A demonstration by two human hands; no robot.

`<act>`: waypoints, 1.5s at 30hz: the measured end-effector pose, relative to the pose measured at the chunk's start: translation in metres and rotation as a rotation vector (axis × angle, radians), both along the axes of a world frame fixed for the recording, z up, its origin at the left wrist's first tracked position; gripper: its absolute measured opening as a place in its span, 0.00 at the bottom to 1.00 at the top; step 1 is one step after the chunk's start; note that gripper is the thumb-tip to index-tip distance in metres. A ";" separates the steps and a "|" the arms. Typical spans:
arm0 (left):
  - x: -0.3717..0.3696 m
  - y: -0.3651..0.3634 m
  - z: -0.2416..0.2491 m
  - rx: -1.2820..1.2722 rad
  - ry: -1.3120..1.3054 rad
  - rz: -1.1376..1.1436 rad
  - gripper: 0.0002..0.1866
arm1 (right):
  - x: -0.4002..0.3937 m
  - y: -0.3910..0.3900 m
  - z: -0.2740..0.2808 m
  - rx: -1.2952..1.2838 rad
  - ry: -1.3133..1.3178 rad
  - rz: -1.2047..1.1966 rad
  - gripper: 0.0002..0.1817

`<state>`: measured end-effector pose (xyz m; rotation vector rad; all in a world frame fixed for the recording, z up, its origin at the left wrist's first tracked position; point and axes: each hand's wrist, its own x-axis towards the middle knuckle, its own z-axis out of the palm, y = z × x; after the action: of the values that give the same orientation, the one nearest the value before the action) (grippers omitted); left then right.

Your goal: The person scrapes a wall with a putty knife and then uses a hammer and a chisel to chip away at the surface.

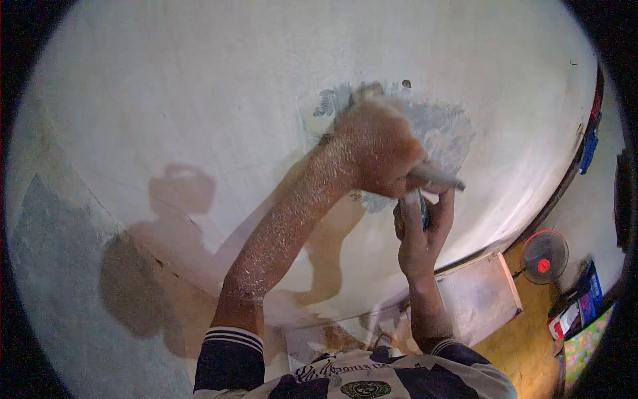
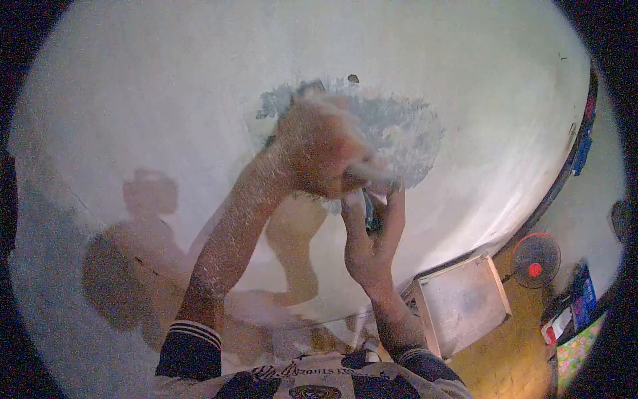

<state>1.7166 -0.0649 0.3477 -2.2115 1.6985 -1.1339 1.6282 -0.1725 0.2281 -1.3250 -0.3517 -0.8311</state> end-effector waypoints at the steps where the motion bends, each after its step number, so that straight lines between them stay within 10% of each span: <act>1: 0.002 -0.001 0.006 -0.025 0.005 -0.029 0.18 | 0.000 -0.001 0.003 -0.002 -0.010 0.002 0.15; 45: -0.010 0.027 -0.002 -0.087 0.135 -0.221 0.15 | -0.024 0.029 0.008 -0.022 0.060 0.029 0.15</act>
<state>1.7067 -0.0379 0.3459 -2.2416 2.0283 -1.1486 1.6044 -0.1433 0.2360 -1.3595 -0.3331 -0.7636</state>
